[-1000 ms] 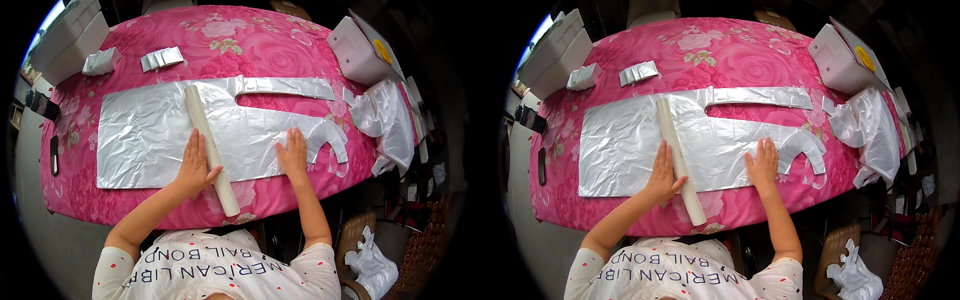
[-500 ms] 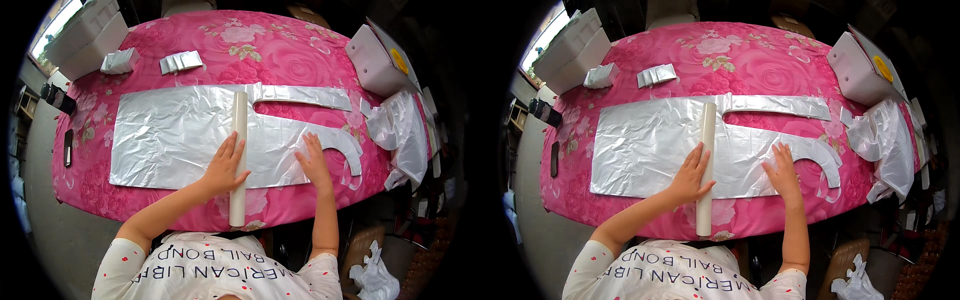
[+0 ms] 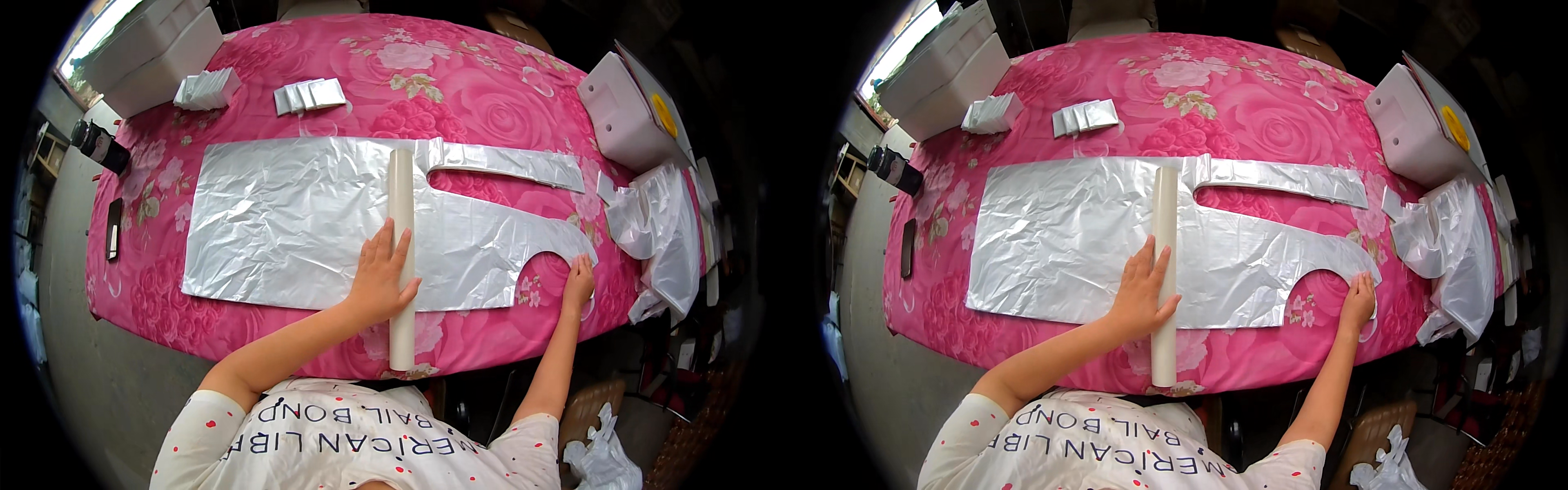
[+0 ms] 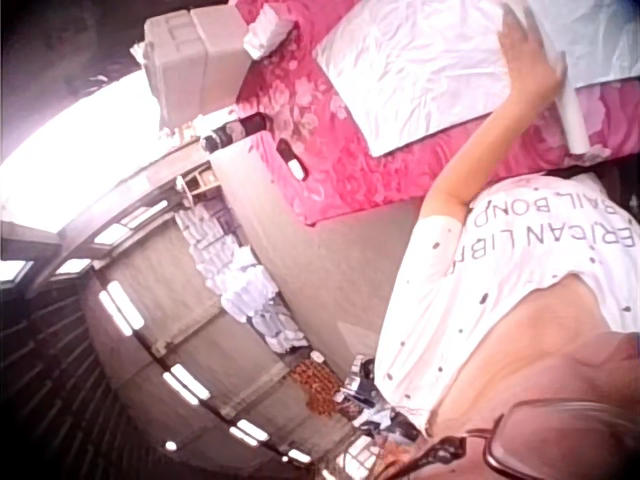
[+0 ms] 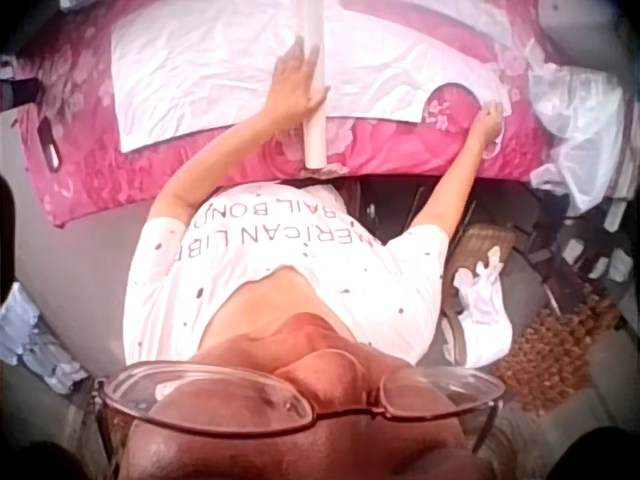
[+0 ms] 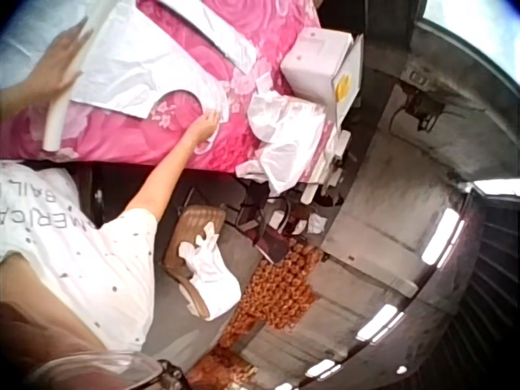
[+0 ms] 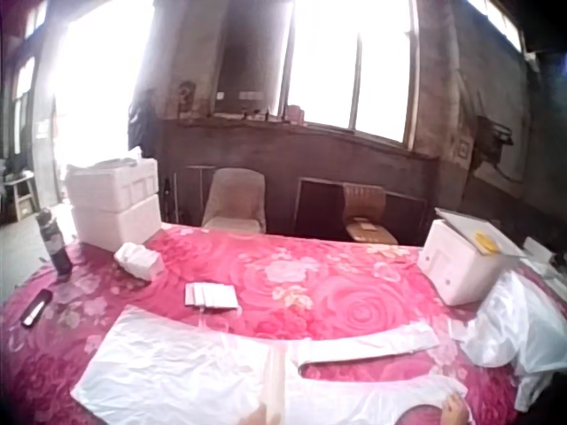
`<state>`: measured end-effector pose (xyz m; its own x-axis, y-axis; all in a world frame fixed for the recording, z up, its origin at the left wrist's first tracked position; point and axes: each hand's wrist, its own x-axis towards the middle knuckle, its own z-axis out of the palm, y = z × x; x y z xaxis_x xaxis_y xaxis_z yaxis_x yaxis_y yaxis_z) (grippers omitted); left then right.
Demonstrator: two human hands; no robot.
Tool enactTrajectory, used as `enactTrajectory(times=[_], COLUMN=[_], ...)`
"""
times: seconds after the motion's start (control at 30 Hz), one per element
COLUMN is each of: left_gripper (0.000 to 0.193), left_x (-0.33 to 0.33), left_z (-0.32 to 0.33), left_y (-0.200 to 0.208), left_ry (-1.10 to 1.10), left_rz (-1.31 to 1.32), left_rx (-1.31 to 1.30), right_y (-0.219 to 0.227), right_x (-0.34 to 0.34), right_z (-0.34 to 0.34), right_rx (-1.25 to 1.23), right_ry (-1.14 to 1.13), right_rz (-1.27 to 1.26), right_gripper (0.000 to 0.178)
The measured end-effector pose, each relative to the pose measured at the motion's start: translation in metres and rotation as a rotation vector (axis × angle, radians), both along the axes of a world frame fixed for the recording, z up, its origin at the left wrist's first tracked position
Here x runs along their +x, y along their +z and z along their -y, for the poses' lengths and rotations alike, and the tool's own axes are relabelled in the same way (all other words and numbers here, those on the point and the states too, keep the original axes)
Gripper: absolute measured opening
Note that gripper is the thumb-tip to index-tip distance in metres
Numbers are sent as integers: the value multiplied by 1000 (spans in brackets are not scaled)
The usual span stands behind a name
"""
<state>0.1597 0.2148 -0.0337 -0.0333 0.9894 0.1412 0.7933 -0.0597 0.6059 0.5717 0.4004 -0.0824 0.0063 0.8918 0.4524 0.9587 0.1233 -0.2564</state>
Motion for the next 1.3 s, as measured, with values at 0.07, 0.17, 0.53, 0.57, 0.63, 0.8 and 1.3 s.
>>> enactTrajectory(times=[0.07,0.17,0.53,0.57,0.63,0.8,1.3], left_gripper=[79,76,54,53,35,21,29], left_x=[0,-4,-9,-17,-37,-141,-268], left_z=[0,-2,-15,-14,-8,27,95], left_y=[0,-1,31,39,42,28,12], left_ry=[-10,-36,32,34,74,257,542], left_rz=[25,45,1202,1206,1320,1169,0], left_rx=[8,54,-424,-560,-600,-548,-153], right_y=[4,26,117,117,119,100,93], right_x=[-1,-26,-267,-275,-286,-269,-251], right_z=[2,15,148,161,182,219,225], right_rx=[15,88,-383,-476,-386,-289,-1003], right_ry=[13,73,923,1022,1072,808,308], right_rz=[30,-70,-564,-556,-469,-236,-291], right_gripper=[24,15,18,22,25,39,39])
